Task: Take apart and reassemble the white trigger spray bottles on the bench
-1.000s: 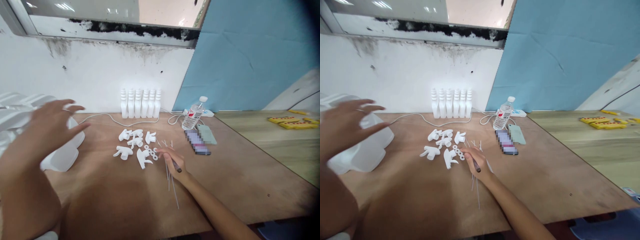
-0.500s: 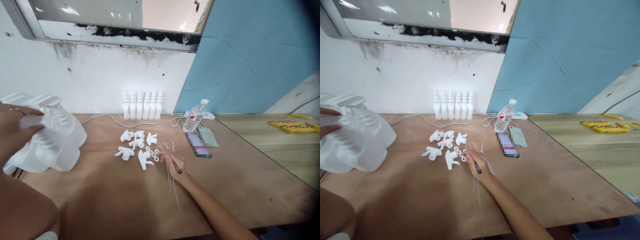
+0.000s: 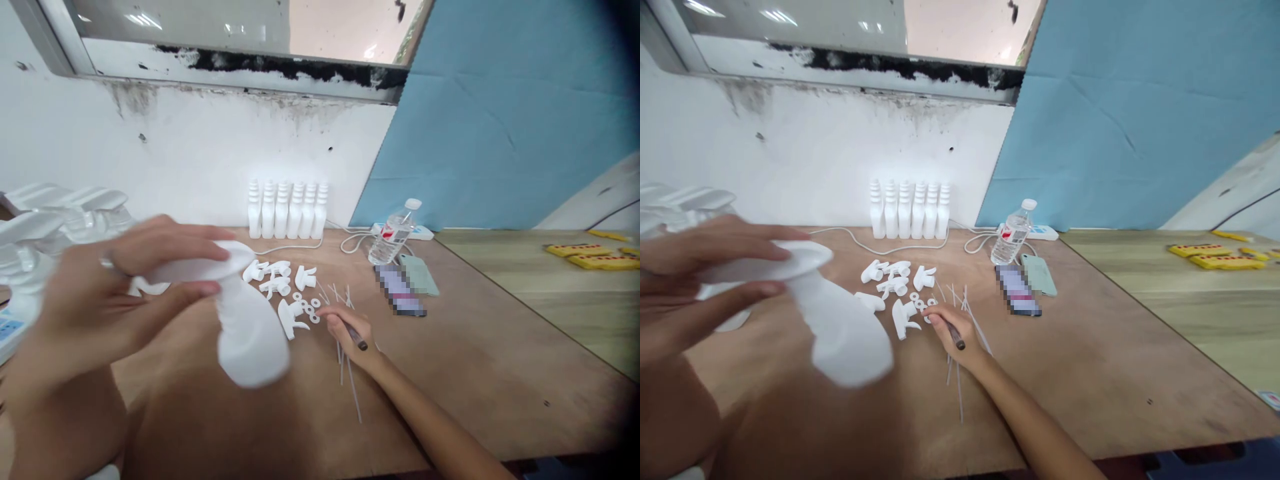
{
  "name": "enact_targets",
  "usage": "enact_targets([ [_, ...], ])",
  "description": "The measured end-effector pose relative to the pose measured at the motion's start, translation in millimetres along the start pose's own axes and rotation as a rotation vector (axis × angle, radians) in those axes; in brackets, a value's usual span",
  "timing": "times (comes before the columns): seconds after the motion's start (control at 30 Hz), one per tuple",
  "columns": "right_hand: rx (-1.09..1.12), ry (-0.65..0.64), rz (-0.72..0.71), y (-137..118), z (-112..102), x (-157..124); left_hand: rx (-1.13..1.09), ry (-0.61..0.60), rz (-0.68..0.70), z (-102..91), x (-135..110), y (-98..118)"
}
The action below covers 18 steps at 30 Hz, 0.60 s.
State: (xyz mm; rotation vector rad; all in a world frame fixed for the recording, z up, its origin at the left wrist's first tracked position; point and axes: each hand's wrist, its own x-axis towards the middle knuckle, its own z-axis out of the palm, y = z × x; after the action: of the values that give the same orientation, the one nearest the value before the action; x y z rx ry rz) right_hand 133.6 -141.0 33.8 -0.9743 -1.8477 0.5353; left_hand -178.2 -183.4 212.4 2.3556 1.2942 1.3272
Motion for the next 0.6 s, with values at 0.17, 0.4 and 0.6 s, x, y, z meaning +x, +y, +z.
enact_targets([
  [0.17, 0.404, -0.253, 0.202, -4.4, -6.5, 6.3, -0.444, -0.263, -0.100, 69.0, 14.5, 4.6],
  [0.4, 0.812, -0.543, 0.327, -1.1, -4.3, 5.6, -0.735, -0.459, -0.292, 136.6, 1.7, 0.1],
  [0.6, 0.923, -0.545, 0.550, 0.5, 2.1, -1.6, -0.797, -0.589, -0.353, 156.5, -8.6, 4.8],
])
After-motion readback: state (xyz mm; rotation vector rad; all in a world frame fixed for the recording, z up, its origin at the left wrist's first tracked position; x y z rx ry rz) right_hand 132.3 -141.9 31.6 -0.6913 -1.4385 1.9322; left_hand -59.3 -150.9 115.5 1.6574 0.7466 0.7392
